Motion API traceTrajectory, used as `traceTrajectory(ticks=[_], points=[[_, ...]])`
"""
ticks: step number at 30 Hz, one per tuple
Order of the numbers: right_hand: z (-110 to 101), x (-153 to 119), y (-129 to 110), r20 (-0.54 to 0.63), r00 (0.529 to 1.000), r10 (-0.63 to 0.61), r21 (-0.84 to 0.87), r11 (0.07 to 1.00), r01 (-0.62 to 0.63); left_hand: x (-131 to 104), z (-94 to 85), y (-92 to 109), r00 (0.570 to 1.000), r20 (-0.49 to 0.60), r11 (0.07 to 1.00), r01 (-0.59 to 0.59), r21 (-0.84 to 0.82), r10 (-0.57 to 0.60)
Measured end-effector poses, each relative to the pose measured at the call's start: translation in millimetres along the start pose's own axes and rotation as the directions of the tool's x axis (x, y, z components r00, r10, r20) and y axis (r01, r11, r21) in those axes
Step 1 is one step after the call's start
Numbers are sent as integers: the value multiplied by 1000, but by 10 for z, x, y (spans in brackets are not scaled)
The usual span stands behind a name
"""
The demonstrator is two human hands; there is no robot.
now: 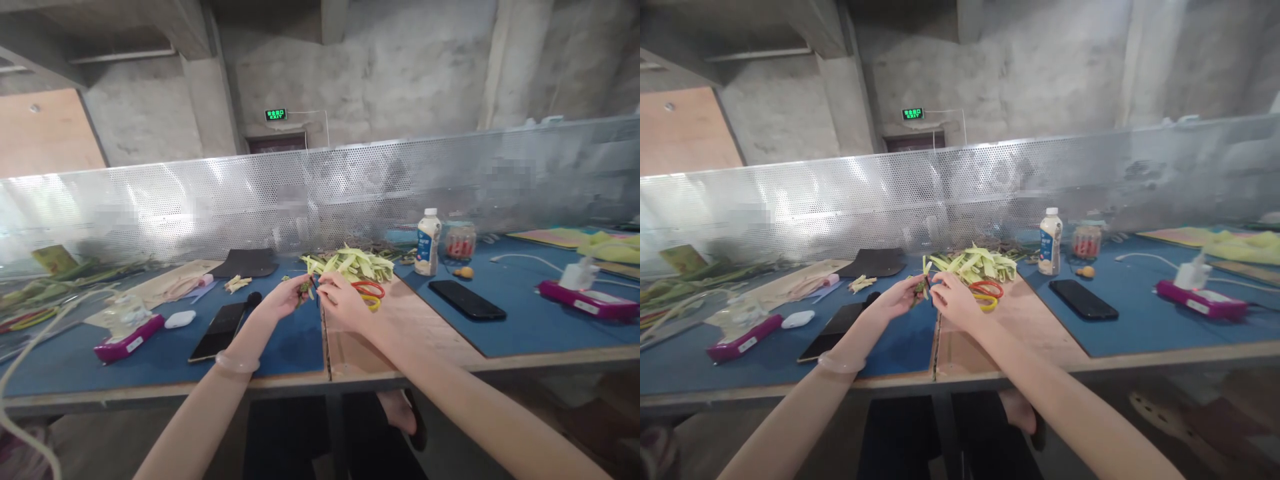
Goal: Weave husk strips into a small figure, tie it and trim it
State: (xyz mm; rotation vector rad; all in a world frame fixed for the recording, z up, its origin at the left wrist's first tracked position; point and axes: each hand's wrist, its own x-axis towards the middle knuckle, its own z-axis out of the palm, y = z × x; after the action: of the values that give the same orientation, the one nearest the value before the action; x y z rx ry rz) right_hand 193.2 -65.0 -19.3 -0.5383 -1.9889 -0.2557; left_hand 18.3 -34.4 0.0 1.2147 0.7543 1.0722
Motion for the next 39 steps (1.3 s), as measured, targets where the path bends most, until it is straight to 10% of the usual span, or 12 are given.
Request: traceTrajectory(ticks=[18,28,39], points=[[42,-51,270,-6,983,185,86,979,-183,-127,105,-1,985,171,992,-6,129,-16],[29,-40,198,-97,976,193,-84,976,-201,-109,101,28,997,76,989,-12,146,0],[30,-36,183,15,998,-66,-311,948,67,-55,44,-3,998,55,993,16,118,-23]])
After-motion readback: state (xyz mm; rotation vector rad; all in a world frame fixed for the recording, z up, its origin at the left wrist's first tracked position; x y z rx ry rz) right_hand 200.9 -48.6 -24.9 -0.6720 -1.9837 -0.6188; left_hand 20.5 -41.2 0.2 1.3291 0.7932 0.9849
